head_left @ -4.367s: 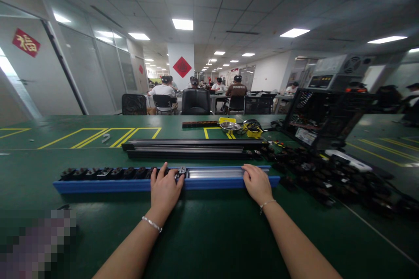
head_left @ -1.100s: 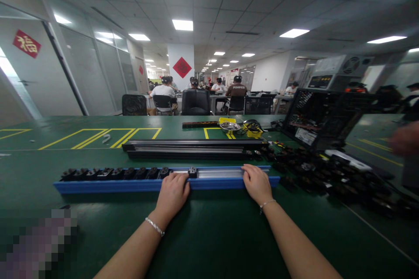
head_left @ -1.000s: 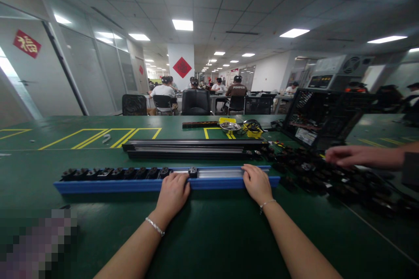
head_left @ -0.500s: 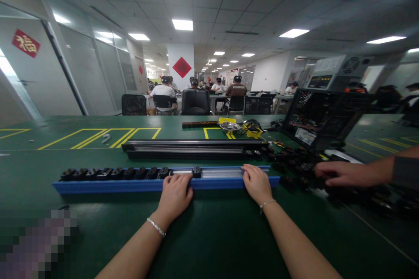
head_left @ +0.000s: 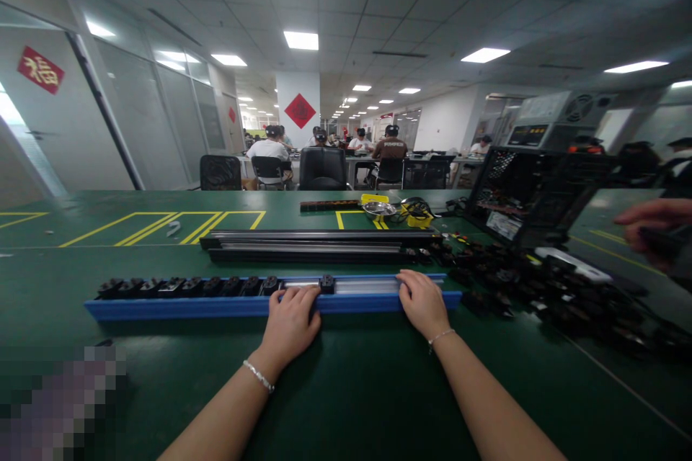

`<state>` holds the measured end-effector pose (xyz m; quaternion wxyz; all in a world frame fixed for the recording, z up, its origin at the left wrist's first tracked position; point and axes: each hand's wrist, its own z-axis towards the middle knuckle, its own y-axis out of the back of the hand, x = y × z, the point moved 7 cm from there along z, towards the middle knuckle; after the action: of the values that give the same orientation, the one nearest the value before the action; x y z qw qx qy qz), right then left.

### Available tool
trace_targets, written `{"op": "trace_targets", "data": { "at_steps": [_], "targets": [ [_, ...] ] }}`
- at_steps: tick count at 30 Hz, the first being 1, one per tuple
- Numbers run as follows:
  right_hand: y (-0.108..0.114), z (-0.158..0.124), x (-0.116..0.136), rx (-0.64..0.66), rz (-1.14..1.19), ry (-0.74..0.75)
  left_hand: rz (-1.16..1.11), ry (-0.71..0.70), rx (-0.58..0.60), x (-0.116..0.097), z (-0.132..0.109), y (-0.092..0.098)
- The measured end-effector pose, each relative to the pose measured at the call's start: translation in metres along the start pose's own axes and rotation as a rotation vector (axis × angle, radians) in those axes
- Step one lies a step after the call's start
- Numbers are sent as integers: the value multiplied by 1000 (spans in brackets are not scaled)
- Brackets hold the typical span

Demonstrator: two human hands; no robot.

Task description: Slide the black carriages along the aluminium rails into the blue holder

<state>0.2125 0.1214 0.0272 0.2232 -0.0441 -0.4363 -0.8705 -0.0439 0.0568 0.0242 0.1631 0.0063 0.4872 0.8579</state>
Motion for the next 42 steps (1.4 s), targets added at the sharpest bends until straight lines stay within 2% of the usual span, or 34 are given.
{"op": "trace_targets", "data": {
  "at_steps": [3,8,12,16,23,42],
  "targets": [
    [1,0,19,20,35,84,10,5,13,-1,0,0],
    [-10,-3,58,190,18,148,22,6,46,-3,0,-1],
    [-17,-9,85,277,48,205,14,4,56,-3,-1,-2],
    [-23,-14,101,325,94,257,15,-3,62,-5,-1,-4],
    [-32,-16,104,394,94,237,21,-2,92,-8,-1,-4],
    [-36,-17,105,434,47,219,26,20,101,-8,-1,-5]
  ]
}}
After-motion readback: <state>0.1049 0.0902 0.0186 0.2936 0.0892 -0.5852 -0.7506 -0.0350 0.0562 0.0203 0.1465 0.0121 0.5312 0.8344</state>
